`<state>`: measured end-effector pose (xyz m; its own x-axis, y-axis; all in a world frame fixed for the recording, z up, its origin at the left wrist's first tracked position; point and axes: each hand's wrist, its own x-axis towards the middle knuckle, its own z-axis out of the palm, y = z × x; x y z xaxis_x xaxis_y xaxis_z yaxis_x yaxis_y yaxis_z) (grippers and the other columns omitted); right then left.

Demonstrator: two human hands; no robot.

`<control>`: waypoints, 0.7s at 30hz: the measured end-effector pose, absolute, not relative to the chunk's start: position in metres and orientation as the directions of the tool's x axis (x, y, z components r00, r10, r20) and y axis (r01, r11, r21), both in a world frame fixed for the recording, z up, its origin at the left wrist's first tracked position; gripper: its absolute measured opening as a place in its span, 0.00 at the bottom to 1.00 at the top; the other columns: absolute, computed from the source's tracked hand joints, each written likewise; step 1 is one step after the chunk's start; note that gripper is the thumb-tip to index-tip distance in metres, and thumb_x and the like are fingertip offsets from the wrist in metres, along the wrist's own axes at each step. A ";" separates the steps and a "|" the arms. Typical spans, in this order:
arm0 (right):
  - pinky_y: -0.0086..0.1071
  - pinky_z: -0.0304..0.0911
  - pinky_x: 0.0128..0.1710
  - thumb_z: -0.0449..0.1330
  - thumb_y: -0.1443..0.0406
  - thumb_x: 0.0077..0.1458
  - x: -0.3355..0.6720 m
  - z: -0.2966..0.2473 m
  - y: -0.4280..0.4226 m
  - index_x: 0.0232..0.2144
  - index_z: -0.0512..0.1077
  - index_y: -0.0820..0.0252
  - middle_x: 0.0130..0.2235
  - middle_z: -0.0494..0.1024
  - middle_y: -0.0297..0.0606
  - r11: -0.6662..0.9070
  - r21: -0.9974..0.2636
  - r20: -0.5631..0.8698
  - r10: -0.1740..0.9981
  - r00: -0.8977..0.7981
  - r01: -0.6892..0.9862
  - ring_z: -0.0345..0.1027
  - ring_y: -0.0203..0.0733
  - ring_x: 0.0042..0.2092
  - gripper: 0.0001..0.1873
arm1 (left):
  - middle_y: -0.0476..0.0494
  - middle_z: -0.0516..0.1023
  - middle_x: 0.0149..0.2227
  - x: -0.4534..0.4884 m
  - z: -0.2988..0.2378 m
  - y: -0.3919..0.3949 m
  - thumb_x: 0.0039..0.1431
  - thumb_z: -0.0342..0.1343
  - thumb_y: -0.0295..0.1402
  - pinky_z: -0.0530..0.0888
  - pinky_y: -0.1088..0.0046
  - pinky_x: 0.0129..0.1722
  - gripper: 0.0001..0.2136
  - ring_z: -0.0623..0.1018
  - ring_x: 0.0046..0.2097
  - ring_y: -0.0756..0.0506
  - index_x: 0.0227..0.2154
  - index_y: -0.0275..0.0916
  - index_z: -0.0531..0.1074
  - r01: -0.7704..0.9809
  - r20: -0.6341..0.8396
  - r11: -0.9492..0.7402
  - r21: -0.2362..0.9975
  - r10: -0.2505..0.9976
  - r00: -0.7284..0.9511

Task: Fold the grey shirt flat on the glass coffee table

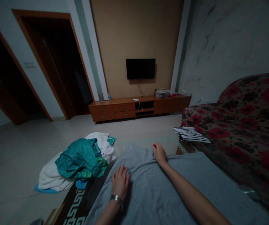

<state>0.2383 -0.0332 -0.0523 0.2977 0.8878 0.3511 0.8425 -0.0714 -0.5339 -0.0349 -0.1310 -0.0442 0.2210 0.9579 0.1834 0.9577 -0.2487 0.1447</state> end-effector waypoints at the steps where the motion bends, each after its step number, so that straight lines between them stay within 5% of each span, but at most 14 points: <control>1: 0.30 0.57 0.48 0.47 0.65 0.61 0.241 -0.055 -0.042 0.43 0.70 0.60 0.45 0.74 0.42 -0.027 -0.530 0.383 0.884 0.269 0.847 0.65 0.40 0.48 0.13 | 0.40 0.62 0.61 -0.035 -0.038 -0.113 0.63 0.39 0.33 0.60 0.58 0.59 0.20 0.60 0.62 0.41 0.55 0.41 0.66 0.956 0.225 -0.244 0.163 0.952 0.205; 4: 0.33 0.58 0.47 0.48 0.64 0.61 0.246 -0.065 -0.065 0.40 0.70 0.59 0.41 0.74 0.41 0.151 -0.499 0.469 0.875 0.120 0.853 0.66 0.42 0.45 0.11 | 0.38 0.69 0.55 -0.023 -0.024 -0.048 0.62 0.41 0.29 0.64 0.64 0.55 0.19 0.67 0.56 0.42 0.54 0.37 0.66 0.972 0.198 -0.111 0.208 0.978 0.069; 7: 0.36 0.59 0.44 0.51 0.63 0.61 0.248 -0.073 -0.074 0.38 0.69 0.59 0.39 0.75 0.40 0.250 -0.492 0.497 0.867 0.032 0.834 0.67 0.43 0.43 0.09 | 0.32 0.72 0.50 0.004 -0.026 0.012 0.63 0.43 0.36 0.67 0.60 0.48 0.20 0.70 0.52 0.38 0.53 0.33 0.65 0.978 0.105 0.052 0.204 0.992 -0.075; 11: 0.37 0.59 0.44 0.51 0.60 0.61 0.257 -0.080 -0.067 0.41 0.69 0.58 0.41 0.75 0.41 0.196 -0.565 0.488 0.862 0.134 0.801 0.67 0.45 0.43 0.11 | 0.30 0.70 0.48 0.039 -0.046 0.059 0.61 0.46 0.43 0.66 0.57 0.46 0.21 0.67 0.52 0.34 0.46 0.30 0.69 0.986 0.119 0.063 0.157 0.990 -0.083; 16: 0.37 0.58 0.45 0.49 0.61 0.61 0.275 -0.093 -0.052 0.43 0.69 0.58 0.42 0.75 0.43 0.041 -0.634 0.420 0.857 0.299 0.772 0.67 0.44 0.44 0.13 | 0.30 0.68 0.47 0.047 -0.061 0.082 0.65 0.38 0.38 0.63 0.57 0.47 0.20 0.66 0.51 0.35 0.43 0.27 0.68 0.992 0.175 0.080 0.100 0.980 -0.097; 21: 0.40 0.58 0.47 0.50 0.63 0.60 0.281 -0.093 -0.053 0.44 0.69 0.57 0.43 0.73 0.43 0.078 -0.625 0.461 0.840 0.287 0.776 0.64 0.46 0.47 0.12 | 0.26 0.68 0.46 0.044 -0.055 0.087 0.65 0.37 0.35 0.64 0.55 0.45 0.19 0.66 0.50 0.33 0.43 0.24 0.66 0.990 0.200 0.122 0.066 0.971 -0.133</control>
<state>0.2812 -0.0527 -0.0934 0.2867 0.8401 0.4606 0.7765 0.0778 -0.6253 0.0437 0.0867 -0.0553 -0.1332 0.9706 0.2003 0.9903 0.1223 0.0659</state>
